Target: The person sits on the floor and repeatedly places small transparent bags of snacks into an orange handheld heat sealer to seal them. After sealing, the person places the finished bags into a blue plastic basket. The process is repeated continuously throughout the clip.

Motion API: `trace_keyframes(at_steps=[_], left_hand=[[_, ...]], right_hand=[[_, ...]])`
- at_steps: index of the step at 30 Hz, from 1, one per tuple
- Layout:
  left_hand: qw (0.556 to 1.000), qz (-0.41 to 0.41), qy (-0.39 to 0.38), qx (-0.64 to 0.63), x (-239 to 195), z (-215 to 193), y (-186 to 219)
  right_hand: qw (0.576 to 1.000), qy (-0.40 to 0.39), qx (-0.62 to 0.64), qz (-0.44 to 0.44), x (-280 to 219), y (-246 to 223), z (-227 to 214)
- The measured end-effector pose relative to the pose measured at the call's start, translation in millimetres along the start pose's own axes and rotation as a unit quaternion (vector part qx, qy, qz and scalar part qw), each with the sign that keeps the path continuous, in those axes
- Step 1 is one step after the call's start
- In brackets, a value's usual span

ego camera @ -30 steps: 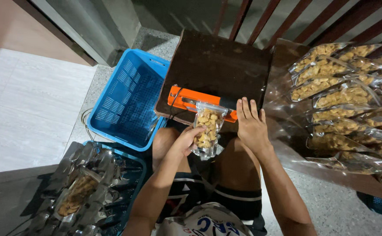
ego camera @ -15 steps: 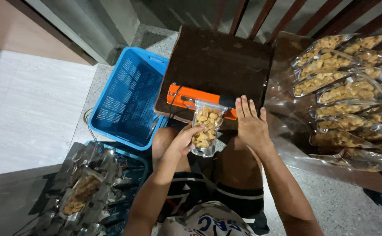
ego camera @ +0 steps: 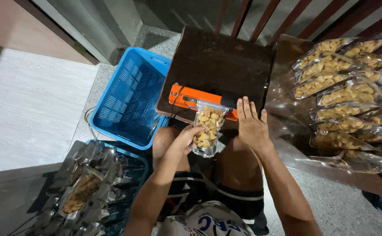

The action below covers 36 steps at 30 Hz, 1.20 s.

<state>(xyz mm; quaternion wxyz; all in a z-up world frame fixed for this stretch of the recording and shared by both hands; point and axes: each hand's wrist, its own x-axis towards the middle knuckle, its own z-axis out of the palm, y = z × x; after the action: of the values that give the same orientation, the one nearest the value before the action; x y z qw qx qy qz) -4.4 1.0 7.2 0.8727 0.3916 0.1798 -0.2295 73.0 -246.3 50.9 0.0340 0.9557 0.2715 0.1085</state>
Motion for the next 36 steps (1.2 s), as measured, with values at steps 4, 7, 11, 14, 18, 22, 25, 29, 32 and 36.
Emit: trace_keyframes(at_steps=[4, 7, 11, 14, 18, 22, 25, 29, 32, 36], left_hand=[[1.0, -0.01, 0.007, 0.013, 0.0, -0.2, 1.3], [0.999, -0.018, 0.019, 0.018, -1.1, 0.9, 1.9], [1.0, -0.002, -0.008, 0.005, -11.0, -2.3, -4.5], [0.998, 0.002, -0.05, -0.034, -26.5, -7.1, -16.2], [0.99, 0.052, -0.133, 0.006, -68.7, -20.4, -33.2], [0.972, 0.065, -0.206, -0.092, -100.8, -20.6, -38.2], [0.972, 0.071, -0.212, -0.074, -117.9, -14.3, -32.0], [0.959, 0.105, -0.26, -0.035, -127.1, -9.6, -21.2], [0.984, 0.046, -0.168, 0.024, -114.1, -9.3, -17.3], [0.999, -0.021, -0.038, -0.007, -64.1, -7.3, -15.3]], right_hand=[[0.999, -0.025, 0.027, 0.013, 2.4, -1.8, -5.9], [0.998, -0.024, 0.059, 0.021, 4.2, -4.8, -18.7], [0.996, -0.029, 0.084, 0.021, 6.4, -5.0, -41.4], [0.997, -0.036, 0.072, 0.016, 10.9, -2.2, -58.6], [0.987, -0.003, 0.161, -0.029, 16.1, 2.6, -89.1], [0.861, -0.127, 0.489, 0.064, 9.8, -1.8, -130.7], [0.786, -0.186, 0.58, 0.107, 1.2, -13.7, -163.6], [0.787, -0.194, 0.576, 0.105, -6.6, -22.6, -184.0], [0.836, -0.084, 0.537, 0.069, 0.1, -18.5, -169.0], [0.983, 0.065, 0.164, -0.057, 23.8, -5.0, -123.7]])
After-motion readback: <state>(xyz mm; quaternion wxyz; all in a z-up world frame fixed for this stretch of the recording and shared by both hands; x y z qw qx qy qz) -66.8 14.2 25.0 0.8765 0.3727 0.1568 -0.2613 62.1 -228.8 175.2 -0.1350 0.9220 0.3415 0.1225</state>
